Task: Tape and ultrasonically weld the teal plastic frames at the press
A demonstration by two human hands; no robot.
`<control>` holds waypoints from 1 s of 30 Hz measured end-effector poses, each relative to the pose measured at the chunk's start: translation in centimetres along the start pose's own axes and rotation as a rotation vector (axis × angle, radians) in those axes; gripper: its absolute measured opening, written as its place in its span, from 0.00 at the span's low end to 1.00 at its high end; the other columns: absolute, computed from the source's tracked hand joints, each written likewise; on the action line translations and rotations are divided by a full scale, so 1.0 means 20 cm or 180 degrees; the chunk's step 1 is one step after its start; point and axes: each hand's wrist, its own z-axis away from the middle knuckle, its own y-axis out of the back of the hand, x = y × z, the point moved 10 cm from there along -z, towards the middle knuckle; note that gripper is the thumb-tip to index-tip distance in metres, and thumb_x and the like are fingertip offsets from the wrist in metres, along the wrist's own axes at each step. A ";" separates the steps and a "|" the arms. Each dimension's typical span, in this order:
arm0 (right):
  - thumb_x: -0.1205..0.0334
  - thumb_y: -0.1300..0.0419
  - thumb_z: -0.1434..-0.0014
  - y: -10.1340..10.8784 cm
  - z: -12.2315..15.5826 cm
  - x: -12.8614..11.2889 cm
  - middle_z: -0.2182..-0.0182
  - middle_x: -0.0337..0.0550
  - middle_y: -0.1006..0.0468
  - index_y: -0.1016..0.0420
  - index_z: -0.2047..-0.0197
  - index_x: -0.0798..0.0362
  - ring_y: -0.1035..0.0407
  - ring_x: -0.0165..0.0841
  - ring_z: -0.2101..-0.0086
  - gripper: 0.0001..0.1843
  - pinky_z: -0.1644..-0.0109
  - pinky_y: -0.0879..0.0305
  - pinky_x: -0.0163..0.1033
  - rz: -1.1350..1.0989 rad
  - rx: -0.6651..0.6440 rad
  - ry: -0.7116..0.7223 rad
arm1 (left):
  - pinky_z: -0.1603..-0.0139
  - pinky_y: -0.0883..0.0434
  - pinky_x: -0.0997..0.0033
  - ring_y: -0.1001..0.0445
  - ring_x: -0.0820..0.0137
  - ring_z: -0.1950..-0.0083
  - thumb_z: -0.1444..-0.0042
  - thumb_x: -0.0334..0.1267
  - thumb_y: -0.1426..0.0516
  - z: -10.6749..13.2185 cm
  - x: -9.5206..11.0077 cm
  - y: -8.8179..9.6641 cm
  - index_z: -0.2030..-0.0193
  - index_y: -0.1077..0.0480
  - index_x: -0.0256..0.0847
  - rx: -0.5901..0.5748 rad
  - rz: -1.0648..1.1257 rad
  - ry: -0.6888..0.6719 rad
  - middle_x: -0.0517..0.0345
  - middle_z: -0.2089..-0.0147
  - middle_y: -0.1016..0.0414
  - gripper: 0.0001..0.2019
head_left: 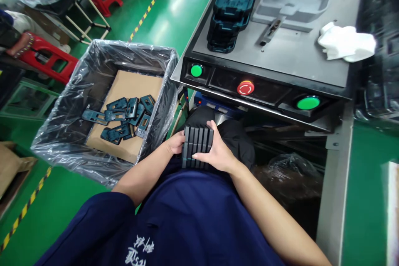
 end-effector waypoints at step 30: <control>0.54 0.32 0.49 -0.01 0.03 -0.09 0.41 0.52 0.39 0.54 0.29 0.46 0.37 0.46 0.43 0.50 0.39 0.36 0.52 0.0546 -0.0088 0.0645 | 0.33 0.42 0.61 0.31 0.56 0.38 0.57 0.31 0.35 0.34 0.48 -0.26 0.40 0.31 0.42 -0.0157 -0.3641 -0.1430 0.48 0.39 0.29 0.33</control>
